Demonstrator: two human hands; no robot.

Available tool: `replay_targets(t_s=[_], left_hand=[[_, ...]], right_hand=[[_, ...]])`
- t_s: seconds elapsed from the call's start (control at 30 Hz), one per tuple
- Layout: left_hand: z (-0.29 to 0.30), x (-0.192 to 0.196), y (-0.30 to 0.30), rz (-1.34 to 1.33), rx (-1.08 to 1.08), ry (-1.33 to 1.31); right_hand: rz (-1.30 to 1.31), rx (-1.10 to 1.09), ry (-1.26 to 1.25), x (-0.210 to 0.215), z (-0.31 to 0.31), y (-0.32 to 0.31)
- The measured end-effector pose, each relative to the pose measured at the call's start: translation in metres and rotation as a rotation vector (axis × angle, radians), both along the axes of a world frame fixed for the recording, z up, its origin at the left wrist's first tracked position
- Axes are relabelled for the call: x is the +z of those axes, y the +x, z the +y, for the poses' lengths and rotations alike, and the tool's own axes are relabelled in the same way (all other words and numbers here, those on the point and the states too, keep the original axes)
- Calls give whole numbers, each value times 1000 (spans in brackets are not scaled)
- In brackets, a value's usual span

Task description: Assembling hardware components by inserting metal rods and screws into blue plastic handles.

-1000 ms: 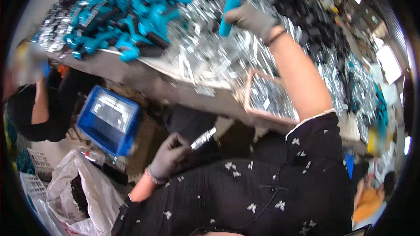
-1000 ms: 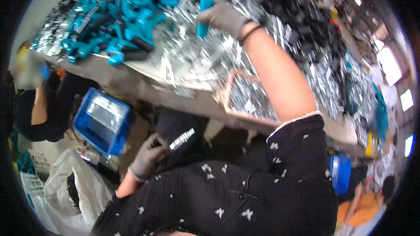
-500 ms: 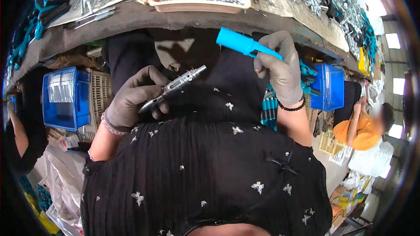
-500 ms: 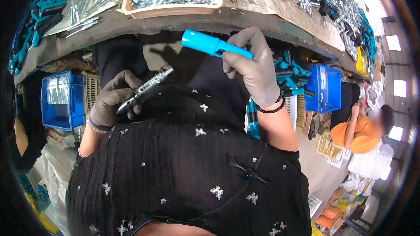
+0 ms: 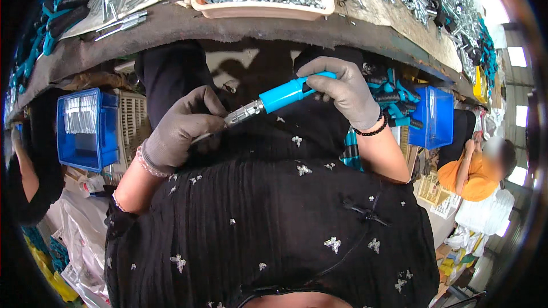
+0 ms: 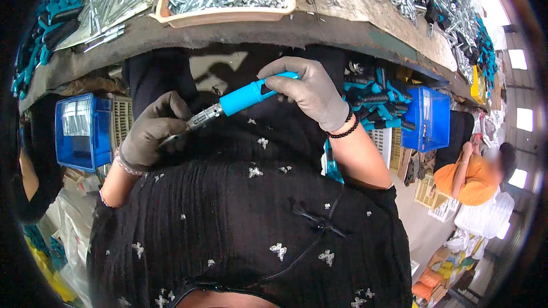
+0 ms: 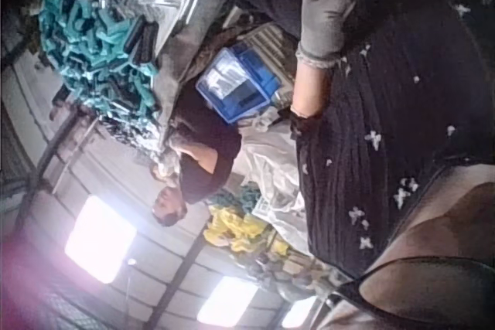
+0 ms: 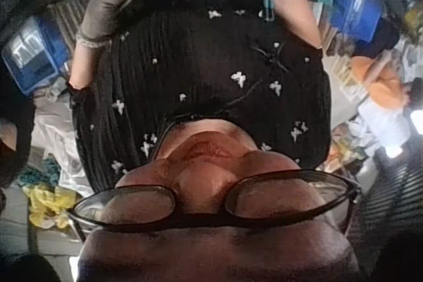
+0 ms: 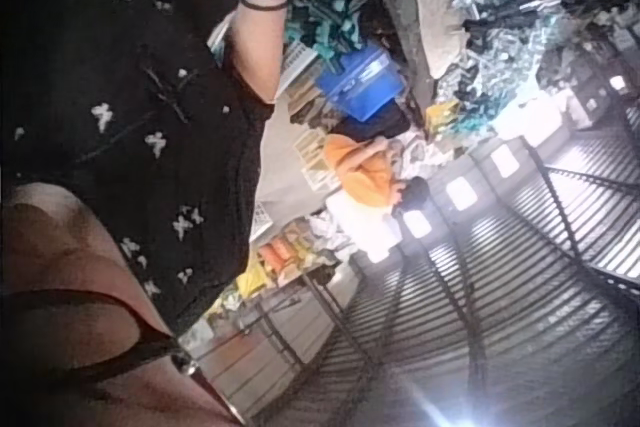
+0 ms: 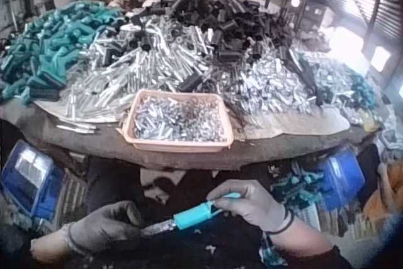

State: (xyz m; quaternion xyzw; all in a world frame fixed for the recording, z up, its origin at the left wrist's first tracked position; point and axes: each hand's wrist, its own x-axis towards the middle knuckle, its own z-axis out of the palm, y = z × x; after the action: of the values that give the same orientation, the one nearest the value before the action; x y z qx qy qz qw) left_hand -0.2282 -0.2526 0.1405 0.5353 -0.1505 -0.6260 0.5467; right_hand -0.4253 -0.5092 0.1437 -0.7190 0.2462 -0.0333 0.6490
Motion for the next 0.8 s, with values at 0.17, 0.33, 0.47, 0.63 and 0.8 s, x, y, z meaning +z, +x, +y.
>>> replay_targets(t_s=[0.17,0.33,0.47,0.63,0.8], left_hand=[[3,-3,2,-8,1,-23],[0,8,6,126,20,7],[-5,-11,0,-453,51,35],[-10,-20,8,-591,46,38],[-12,12,18,-46,-256,-69]], right_hand=[[-6,171,-82,-4,10,18],[-316,292,-173,-17,34,33],[-319,277,-143,-7,45,36],[-314,224,-75,-22,58,47],[-119,160,158,-23,67,68]])
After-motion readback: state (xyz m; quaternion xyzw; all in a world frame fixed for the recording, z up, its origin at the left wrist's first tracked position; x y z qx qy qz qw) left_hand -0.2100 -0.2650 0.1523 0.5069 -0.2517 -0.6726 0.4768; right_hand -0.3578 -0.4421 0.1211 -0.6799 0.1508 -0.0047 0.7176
